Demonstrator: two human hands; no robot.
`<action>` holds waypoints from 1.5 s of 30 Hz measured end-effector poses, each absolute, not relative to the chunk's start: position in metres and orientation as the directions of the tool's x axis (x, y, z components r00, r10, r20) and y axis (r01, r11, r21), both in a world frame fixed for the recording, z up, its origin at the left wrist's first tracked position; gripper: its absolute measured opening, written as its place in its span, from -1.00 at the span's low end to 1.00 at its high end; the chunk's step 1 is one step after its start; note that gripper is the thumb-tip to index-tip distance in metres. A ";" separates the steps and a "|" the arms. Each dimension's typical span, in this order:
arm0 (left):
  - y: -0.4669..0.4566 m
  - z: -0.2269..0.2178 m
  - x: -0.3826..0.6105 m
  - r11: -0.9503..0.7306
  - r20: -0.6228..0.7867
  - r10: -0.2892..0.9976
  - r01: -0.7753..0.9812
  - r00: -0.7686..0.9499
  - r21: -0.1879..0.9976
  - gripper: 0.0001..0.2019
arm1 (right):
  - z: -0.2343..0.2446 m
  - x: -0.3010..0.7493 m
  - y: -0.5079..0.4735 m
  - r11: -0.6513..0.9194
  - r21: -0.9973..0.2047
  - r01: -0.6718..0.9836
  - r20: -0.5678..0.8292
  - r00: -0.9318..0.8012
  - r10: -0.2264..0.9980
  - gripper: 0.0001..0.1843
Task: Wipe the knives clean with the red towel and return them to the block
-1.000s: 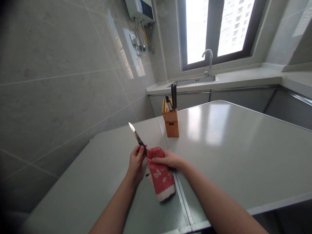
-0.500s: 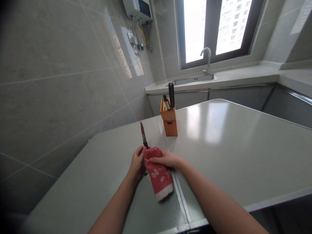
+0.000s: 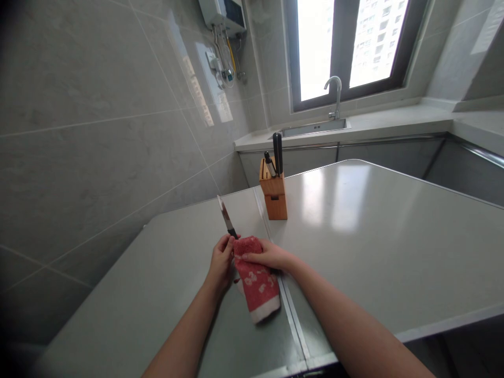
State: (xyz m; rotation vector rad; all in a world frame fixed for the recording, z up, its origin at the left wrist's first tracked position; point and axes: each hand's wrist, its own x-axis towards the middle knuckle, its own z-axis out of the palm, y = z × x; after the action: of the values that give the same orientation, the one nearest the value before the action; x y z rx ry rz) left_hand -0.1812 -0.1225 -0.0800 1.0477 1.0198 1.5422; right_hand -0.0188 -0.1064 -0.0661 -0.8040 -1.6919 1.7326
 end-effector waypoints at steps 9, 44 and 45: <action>-0.123 -0.076 -0.183 -0.183 0.137 0.972 -0.244 -0.192 0.952 -0.69 | -0.067 -0.019 -0.107 -0.036 -0.999 -0.020 -0.014 -0.655 0.756 -0.57; -0.122 -0.078 -0.184 -0.206 0.161 0.964 -0.213 -0.213 0.955 -0.70 | -0.068 -0.019 -0.107 -0.018 -0.999 -0.050 0.019 -0.649 0.760 -0.54; -0.122 -0.077 -0.184 -0.206 0.159 0.963 -0.215 -0.217 0.954 -0.70 | -0.068 -0.019 -0.107 -0.018 -0.999 -0.050 0.019 -0.649 0.761 -0.54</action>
State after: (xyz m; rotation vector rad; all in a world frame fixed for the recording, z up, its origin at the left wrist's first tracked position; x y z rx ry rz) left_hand -0.1841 -0.1218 -0.0775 1.0593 1.0738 1.5964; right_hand -0.0189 -0.1070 -0.0678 -0.7464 -1.6612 1.7310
